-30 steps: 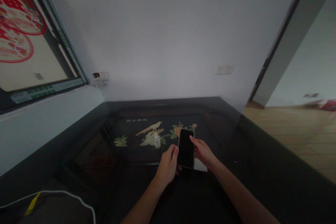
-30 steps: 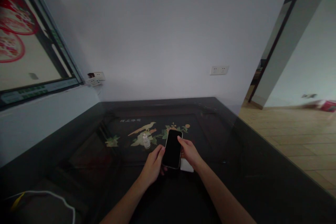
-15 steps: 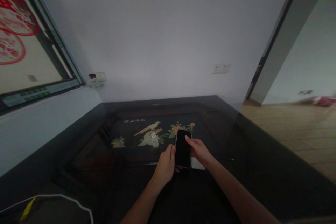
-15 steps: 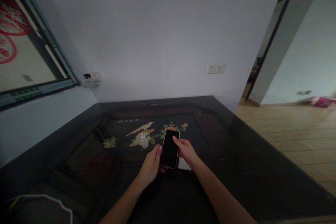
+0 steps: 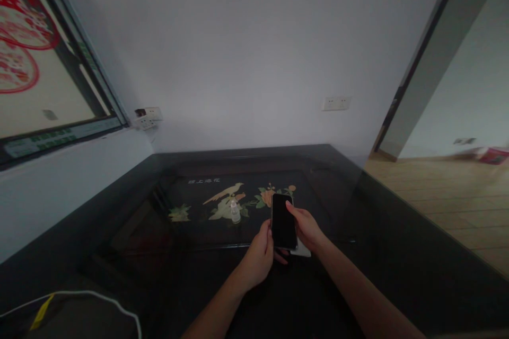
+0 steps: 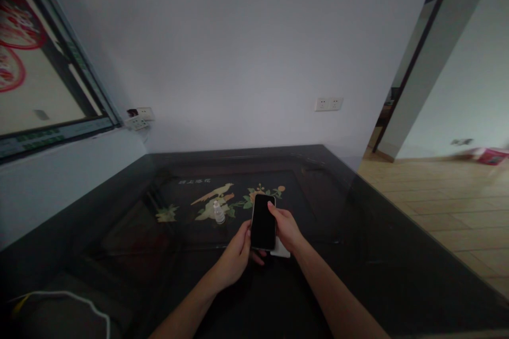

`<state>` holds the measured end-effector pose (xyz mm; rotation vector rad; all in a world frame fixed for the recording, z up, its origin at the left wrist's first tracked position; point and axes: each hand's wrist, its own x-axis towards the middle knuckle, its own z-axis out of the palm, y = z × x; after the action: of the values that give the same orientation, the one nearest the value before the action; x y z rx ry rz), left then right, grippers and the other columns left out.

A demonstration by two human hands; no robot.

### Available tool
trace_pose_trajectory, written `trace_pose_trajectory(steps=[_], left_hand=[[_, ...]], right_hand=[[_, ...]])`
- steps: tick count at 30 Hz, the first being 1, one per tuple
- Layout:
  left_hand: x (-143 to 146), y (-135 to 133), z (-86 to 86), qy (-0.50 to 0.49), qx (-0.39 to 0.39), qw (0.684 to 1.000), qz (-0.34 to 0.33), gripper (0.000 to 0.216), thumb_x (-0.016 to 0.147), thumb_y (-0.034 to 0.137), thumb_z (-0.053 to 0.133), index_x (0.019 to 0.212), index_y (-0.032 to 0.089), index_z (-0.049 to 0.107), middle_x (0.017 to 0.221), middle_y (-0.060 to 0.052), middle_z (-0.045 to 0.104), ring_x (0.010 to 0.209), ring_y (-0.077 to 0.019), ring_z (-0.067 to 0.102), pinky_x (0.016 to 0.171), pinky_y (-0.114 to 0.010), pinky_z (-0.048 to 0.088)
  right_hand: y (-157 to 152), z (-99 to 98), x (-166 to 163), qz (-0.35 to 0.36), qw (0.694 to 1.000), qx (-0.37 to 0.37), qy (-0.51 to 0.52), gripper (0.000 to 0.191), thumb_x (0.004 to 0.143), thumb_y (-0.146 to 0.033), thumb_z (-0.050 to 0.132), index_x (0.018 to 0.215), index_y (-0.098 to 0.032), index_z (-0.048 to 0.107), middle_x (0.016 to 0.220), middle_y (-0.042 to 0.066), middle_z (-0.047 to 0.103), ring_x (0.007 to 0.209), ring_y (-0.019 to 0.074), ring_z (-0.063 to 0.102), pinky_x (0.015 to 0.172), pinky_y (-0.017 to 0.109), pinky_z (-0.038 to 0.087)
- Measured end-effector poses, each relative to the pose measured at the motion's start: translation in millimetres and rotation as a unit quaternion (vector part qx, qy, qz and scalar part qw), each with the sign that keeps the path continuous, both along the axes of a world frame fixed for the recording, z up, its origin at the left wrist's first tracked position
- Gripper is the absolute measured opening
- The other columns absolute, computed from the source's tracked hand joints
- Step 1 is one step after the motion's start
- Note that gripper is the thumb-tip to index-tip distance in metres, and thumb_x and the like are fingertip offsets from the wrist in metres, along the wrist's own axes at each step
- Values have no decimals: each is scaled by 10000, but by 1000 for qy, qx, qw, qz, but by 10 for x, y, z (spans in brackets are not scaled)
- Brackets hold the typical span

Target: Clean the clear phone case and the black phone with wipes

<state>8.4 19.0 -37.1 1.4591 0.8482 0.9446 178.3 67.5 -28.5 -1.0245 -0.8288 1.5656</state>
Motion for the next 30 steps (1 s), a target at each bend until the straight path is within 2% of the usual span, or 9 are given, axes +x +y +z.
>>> trace_pose_trajectory(steps=[4,7,10,14,19,24,30], left_hand=[[-40,-11,19,-20,20,999,-40,620,1045,537,323,1544,170,284,1043,-118,675,827,-200,710,797,-401,630],[-59,-23,58,-28,26,998,-56,651,1045,519,333,1591,181,222,1149,-144,671,884,-214,709,831,-407,620],[-55,-43,109,-21,40,998,-51,656,1049,504,316,1606,178,195,1156,-149,680,900,-223,708,834,-408,616],[-54,-55,183,4,59,997,-41,619,1050,472,331,1595,195,233,1232,-158,659,921,-221,710,837,-398,616],[-98,-27,248,4,58,998,-30,574,1034,447,387,1563,239,312,1435,-156,549,1088,-247,678,878,-419,623],[-109,-18,217,-5,35,999,-33,548,1022,364,427,1549,241,334,1428,-155,554,1184,-264,644,907,-431,617],[-99,-22,197,7,64,998,-13,532,1007,270,450,1526,223,342,1407,-170,560,1198,-252,635,943,-425,595]], right_hand=[[14,-21,-5,-7,1000,-2,19,459,788,-566,797,736,-118,710,689,81,729,574,173,665,547,270,518],[18,-8,-4,-11,1000,-7,24,449,794,-554,798,734,-117,711,681,82,726,570,173,663,546,273,525],[5,32,4,-3,999,-13,30,446,820,-560,769,784,-119,716,694,101,732,602,206,687,566,303,549],[-23,74,15,31,999,-15,39,446,852,-567,731,852,-121,713,741,137,751,720,269,736,640,353,588],[-6,59,11,29,997,-11,73,394,879,-509,730,884,-115,712,827,144,768,811,266,753,733,352,608],[9,55,-15,33,996,-31,77,381,915,-500,692,895,-120,712,831,132,774,795,248,754,754,342,607],[-19,107,-93,40,994,-40,89,397,921,-536,668,893,-142,709,858,128,780,877,267,757,800,360,601]])
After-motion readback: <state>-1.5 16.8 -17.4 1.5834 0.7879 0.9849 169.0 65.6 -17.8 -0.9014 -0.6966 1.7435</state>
